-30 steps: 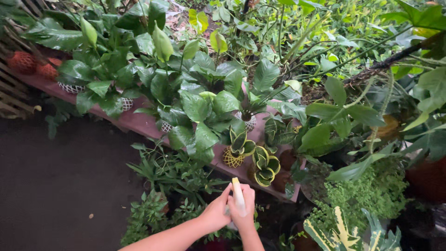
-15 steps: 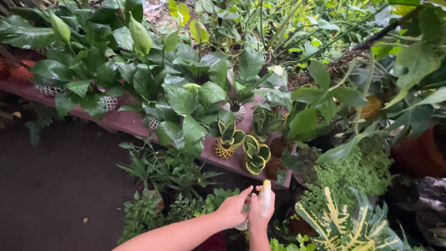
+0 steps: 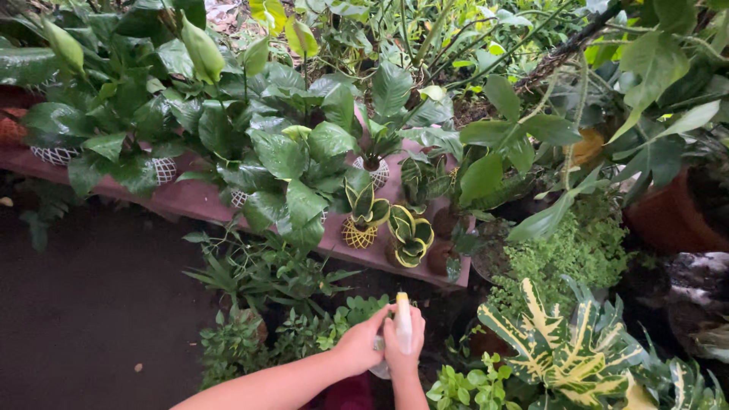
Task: The person sprays water from a handheld spray bottle onto the leaves of several potted plants arranged on a low shelf and the floor. The person moves along the shelf, misting each plant in sequence.
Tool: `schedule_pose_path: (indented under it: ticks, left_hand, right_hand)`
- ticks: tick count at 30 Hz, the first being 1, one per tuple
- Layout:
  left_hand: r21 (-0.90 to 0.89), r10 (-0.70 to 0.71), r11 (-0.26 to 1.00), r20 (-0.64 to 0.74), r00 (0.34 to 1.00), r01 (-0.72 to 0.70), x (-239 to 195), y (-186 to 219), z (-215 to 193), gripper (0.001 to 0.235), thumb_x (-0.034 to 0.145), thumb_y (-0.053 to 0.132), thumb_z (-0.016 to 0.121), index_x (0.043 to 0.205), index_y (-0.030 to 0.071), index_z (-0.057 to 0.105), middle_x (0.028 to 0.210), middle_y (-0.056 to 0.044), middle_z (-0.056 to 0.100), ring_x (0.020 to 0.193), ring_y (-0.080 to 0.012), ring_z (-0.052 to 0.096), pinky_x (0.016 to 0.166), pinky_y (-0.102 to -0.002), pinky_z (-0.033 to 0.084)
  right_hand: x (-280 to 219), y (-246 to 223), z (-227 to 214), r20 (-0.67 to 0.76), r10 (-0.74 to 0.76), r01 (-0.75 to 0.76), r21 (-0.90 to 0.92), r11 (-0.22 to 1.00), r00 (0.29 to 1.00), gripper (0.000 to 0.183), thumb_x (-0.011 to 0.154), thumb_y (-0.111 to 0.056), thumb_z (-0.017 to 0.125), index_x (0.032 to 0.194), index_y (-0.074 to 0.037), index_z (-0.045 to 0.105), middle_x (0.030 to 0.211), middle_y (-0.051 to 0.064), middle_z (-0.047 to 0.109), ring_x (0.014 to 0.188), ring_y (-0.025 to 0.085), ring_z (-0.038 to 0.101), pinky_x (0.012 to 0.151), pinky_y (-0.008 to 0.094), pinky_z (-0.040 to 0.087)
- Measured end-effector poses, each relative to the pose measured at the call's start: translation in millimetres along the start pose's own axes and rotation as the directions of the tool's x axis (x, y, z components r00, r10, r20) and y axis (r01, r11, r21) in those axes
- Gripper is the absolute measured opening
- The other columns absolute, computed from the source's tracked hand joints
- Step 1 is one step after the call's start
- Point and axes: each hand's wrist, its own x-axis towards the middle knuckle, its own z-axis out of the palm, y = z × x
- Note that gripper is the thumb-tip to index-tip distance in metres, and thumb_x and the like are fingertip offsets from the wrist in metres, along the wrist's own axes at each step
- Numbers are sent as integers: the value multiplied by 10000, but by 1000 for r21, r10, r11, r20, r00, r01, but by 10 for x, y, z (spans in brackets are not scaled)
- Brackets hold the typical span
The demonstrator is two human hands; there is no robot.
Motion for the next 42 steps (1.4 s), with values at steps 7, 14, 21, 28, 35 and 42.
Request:
schedule_pose_path:
  ticks: [7, 14, 21, 28, 35, 42]
  left_hand:
    - [-123, -25, 992, -89, 996, 14, -179, -111, -178, 982, 753, 188, 772, 1575, 103, 243, 1271, -151, 696, 1181, -308, 687, 976, -368, 536]
    - [-4, -91, 996, -20, 996, 91, -143, -73, -68, 969, 770, 190, 749, 1598, 122, 250, 1232, -131, 717, 1122, -308, 696, 951, -373, 541]
    - [-72, 129, 989, 9, 992, -128, 18, 86, 163, 909, 774, 155, 758, 1573, 79, 330, 1257, -131, 712, 1138, -306, 699, 954, -381, 542]
    - [-50, 253, 967, 67, 965, -250, 168, 288, 357, 888, 793, 135, 754, 1575, 65, 339, 1316, -143, 688, 1187, -317, 673, 983, -391, 533]
    - [2, 208, 977, 176, 962, -211, 191, 324, 498, 918, 770, 140, 757, 1577, 86, 324, 1324, -147, 666, 1189, -327, 657, 984, -396, 523]
    - [-65, 197, 980, 149, 969, -189, 226, 333, 418, 910, 766, 100, 737, 1576, 77, 322, 1251, -128, 699, 1154, -267, 693, 982, -353, 536]
  right_hand:
    - [-4, -158, 232, 133, -29, 26, 21, 999, 991, 283, 722, -63, 721, 997, -87, 660, 912, 87, 693, 870, 272, 628, 774, 400, 525]
    - [-107, -2, 179, -8, 98, -95, 166, 981, 995, 296, 753, -27, 693, 1045, -53, 650, 992, 76, 660, 881, 204, 639, 793, 345, 531]
    - [-60, 155, -110, -175, 225, -166, 301, 939, 959, 270, 826, 17, 687, 1083, -37, 624, 992, 67, 643, 888, 166, 629, 823, 325, 526]
    - [24, 216, -430, -244, 202, -118, 321, 940, 948, 365, 819, 69, 643, 1165, -40, 599, 1075, 46, 633, 933, 146, 591, 841, 300, 499]
    - [-74, 455, -523, -305, 317, -213, 331, 919, 898, 245, 869, 28, 634, 1103, -32, 599, 1006, 62, 643, 909, 152, 632, 821, 311, 542]
    - [-34, 115, -497, -222, 303, -167, 478, 862, 927, 361, 796, 41, 633, 1137, -62, 576, 1049, 26, 630, 932, 130, 621, 829, 307, 534]
